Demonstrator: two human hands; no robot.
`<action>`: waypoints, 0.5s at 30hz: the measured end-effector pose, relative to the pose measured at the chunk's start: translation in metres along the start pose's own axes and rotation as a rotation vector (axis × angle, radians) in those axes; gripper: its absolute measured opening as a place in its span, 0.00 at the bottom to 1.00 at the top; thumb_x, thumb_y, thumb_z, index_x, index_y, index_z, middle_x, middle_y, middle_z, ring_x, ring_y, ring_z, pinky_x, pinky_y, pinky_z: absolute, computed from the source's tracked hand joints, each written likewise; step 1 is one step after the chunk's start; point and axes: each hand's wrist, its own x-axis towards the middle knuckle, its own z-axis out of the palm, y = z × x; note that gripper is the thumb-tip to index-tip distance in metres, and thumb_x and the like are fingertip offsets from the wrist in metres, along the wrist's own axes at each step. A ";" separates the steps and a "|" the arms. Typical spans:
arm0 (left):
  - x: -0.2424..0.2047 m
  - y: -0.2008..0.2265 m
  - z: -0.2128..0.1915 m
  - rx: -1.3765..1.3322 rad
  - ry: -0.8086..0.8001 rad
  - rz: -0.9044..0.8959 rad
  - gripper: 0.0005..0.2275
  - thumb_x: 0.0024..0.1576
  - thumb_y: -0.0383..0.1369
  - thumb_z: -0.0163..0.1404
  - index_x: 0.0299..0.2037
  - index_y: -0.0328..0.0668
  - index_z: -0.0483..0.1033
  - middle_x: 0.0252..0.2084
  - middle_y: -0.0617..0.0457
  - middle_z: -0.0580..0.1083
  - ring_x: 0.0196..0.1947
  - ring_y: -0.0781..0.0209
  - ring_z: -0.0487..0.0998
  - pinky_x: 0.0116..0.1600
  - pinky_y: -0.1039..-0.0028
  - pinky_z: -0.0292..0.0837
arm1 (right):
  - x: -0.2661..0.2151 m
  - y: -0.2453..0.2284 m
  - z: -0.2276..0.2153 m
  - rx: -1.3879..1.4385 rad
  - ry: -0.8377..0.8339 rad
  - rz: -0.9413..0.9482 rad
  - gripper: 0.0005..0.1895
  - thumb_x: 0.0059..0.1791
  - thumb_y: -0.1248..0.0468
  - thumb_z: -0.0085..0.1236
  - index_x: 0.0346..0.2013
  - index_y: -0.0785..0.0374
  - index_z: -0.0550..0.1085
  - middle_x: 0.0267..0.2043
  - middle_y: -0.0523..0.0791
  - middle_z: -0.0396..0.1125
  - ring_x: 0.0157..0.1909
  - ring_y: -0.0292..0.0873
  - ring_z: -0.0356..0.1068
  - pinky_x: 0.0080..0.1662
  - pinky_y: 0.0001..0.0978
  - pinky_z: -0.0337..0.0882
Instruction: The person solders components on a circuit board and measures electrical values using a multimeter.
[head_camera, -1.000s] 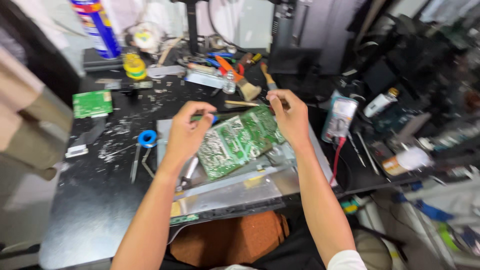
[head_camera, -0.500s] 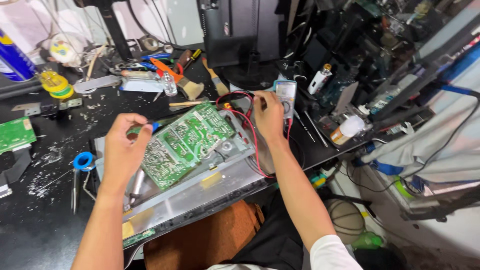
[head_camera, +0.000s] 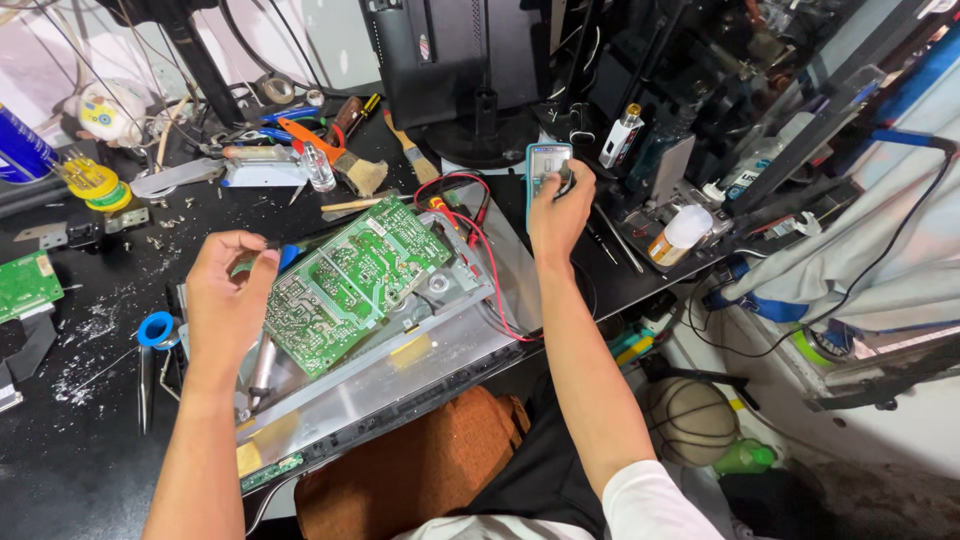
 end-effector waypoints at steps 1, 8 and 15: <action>-0.001 -0.001 -0.001 0.006 0.003 -0.023 0.06 0.63 0.24 0.55 0.47 0.36 0.72 0.43 0.58 0.75 0.42 0.76 0.73 0.44 0.84 0.67 | 0.002 0.004 0.001 0.000 -0.002 0.000 0.16 0.53 0.67 0.55 0.55 0.62 0.66 0.52 0.55 0.67 0.54 0.57 0.68 0.56 0.47 0.67; -0.001 -0.004 -0.001 0.004 -0.015 0.005 0.06 0.64 0.24 0.55 0.48 0.36 0.71 0.43 0.57 0.74 0.42 0.75 0.72 0.45 0.84 0.67 | 0.006 0.022 0.004 0.132 -0.038 0.279 0.13 0.54 0.67 0.50 0.54 0.59 0.69 0.42 0.50 0.74 0.43 0.47 0.75 0.48 0.38 0.72; 0.000 0.000 0.000 0.030 -0.020 0.003 0.06 0.64 0.24 0.55 0.48 0.36 0.72 0.43 0.57 0.75 0.42 0.75 0.72 0.44 0.84 0.66 | 0.011 0.024 0.005 0.396 -0.030 0.442 0.12 0.54 0.68 0.50 0.53 0.61 0.73 0.41 0.45 0.73 0.42 0.37 0.72 0.47 0.30 0.72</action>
